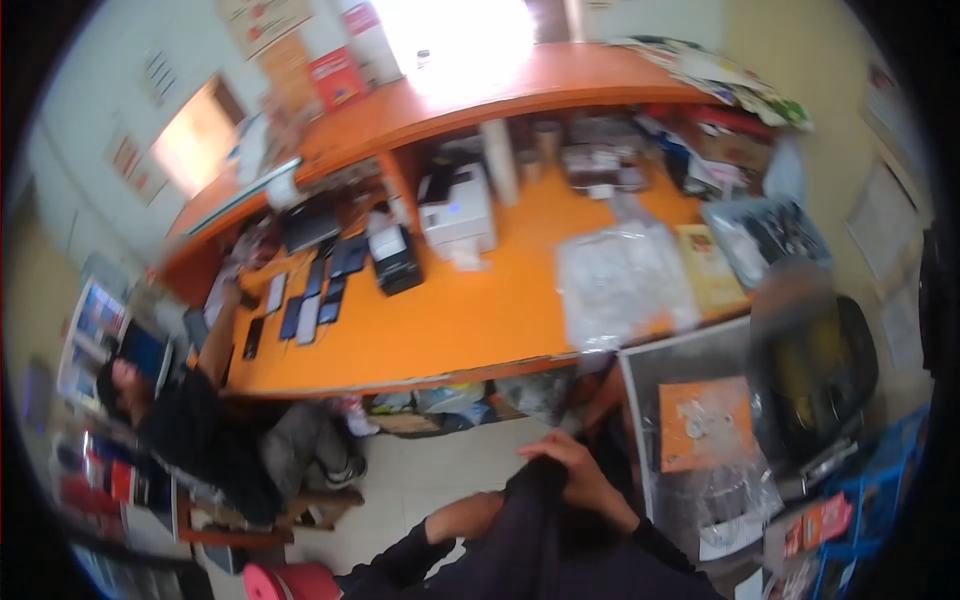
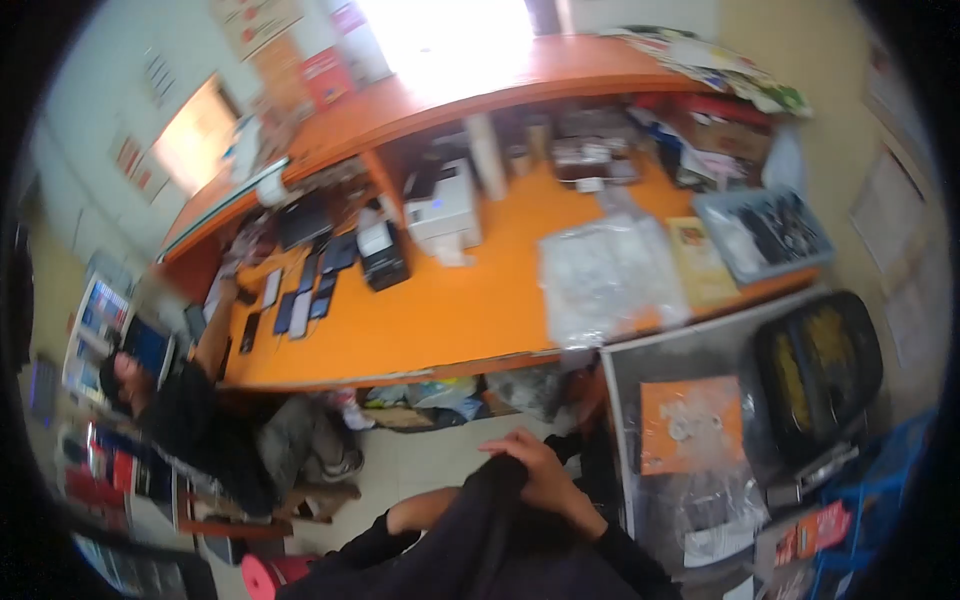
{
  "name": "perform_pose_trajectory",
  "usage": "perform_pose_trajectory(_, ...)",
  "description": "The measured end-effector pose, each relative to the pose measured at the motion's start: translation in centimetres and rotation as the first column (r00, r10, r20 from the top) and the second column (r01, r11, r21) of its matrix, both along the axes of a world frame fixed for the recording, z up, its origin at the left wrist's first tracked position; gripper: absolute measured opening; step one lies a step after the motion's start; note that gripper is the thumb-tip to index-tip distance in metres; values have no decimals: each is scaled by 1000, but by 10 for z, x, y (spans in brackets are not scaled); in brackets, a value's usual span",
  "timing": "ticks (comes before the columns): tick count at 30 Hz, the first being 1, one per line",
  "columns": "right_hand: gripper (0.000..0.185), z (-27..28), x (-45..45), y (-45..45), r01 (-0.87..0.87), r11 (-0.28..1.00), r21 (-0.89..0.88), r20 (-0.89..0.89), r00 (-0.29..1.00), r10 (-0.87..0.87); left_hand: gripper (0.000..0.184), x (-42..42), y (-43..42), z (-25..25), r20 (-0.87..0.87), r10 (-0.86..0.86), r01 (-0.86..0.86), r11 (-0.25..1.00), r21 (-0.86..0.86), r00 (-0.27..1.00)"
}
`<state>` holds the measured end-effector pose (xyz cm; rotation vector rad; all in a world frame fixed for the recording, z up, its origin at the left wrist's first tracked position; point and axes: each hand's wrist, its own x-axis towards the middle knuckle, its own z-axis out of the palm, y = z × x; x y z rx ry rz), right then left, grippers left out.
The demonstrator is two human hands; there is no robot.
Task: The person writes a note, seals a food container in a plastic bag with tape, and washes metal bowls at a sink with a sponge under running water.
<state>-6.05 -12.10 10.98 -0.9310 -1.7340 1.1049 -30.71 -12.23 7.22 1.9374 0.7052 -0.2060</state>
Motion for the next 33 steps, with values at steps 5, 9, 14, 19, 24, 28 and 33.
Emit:
perform_pose_trajectory(5,38,14,-78,38,-184,965,185,17,983,184,38,-78,-54,130,715,-6,96,992,-86,699)
perform_pose_trajectory(9,37,22,-103,45,-433,897,93,28,901,432,37,-123,-79,218,937,-309,80,951,300,163)
perform_pose_trajectory(14,41,-17,-92,57,-672,735,-85,-16,739,674,37,-142,-74,242,745,-596,102,757,646,-299)
perform_pose_trajectory(19,37,-72,-66,93,-570,802,-180,273,754,597,42,-198,38,176,771,-370,-121,924,362,-518)
perform_pose_trajectory(24,33,-99,-62,167,-275,930,-244,764,537,359,41,-215,198,129,918,306,-313,872,-376,-251)
perform_pose_trajectory(28,39,-82,-118,259,-64,887,-457,657,648,385,40,-223,319,94,674,679,-814,546,-199,291)
perform_pose_trajectory(33,29,-38,-217,356,-55,994,-93,507,857,95,38,-250,436,15,618,656,-854,517,50,434)
